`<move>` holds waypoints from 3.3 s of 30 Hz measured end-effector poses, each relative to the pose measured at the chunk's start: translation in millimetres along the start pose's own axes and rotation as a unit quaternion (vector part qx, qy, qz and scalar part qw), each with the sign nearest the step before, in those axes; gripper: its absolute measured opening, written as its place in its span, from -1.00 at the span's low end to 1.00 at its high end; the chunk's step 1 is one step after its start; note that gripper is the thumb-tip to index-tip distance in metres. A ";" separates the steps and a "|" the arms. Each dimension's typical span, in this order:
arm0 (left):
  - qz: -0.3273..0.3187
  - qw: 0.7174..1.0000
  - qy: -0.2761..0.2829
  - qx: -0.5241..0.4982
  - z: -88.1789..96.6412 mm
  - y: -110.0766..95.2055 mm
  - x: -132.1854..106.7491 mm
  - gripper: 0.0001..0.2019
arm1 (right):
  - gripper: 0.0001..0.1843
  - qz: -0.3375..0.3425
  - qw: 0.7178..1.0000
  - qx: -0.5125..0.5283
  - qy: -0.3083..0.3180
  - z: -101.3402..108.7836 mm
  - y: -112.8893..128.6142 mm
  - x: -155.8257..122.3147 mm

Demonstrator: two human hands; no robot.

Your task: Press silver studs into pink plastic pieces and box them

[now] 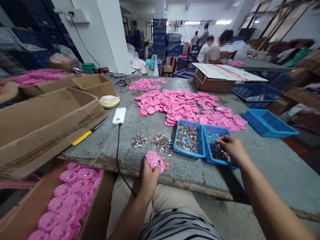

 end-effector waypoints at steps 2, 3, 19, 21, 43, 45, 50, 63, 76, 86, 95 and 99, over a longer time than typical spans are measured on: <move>0.007 1.000 0.000 -0.003 -3.1 -4.7 -5.4 -0.57 | -0.59 -0.013 0.991 0.130 0.032 -4.4 13.4 -18.2; 0.014 1.000 0.001 -0.006 -5.4 -6.6 -8.8 -0.58 | -0.54 -0.008 0.980 0.187 0.062 -9.2 21.7 -30.8; 0.078 0.994 -0.020 -0.080 -13.8 -18.0 -30.5 -0.49 | -0.61 0.068 0.829 0.424 0.359 -89.3 71.8 -152.1; 0.081 0.995 -0.016 -0.064 -12.4 -20.1 -29.9 -0.48 | -0.63 0.085 0.832 0.420 0.353 -88.6 71.9 -150.0; -0.058 0.979 -0.179 0.073 4.6 -19.9 -9.5 -0.61 | -0.77 0.224 0.915 0.245 0.229 -103.7 72.4 -156.5; -0.096 0.969 -0.206 0.092 4.9 -20.7 -9.5 -0.61 | -0.79 0.224 0.909 0.273 0.219 -101.7 74.7 -157.1; -0.122 0.961 -0.230 0.094 -2.0 -22.5 -12.0 -0.61 | -0.81 0.221 0.906 0.299 0.201 -99.4 78.4 -155.7; 0.080 0.993 0.015 -0.081 -11.7 -48.5 -19.3 -0.73 | -0.68 0.253 0.862 0.282 0.337 -83.7 98.6 -142.4; 0.046 0.994 0.090 -0.044 -7.6 -36.4 -19.1 -0.57 | -0.83 0.372 0.821 0.204 0.383 -80.6 105.0 -139.5; 0.065 0.992 0.107 -0.004 -9.9 -41.4 -19.8 -0.58 | -0.76 0.386 0.804 0.182 0.414 -80.2 106.3 -135.1; 0.074 0.988 0.132 0.035 -10.5 -35.5 -14.8 -0.55 | -0.73 0.381 0.796 0.170 0.438 -84.8 102.0 -129.9; 0.085 0.985 0.142 0.044 -11.5 -33.2 -13.6 -0.55 | -0.73 0.367 0.805 0.166 0.436 -89.8 97.8 -128.6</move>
Point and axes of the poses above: each hand's wrist, its own x-axis towards the middle knuckle, its own z-axis out of the back of the hand, y = z × x, the point moved 3 cm from there along x, towards the middle knuckle, and after that the axes turned 14 degrees about -y, right-handed, at the moved point
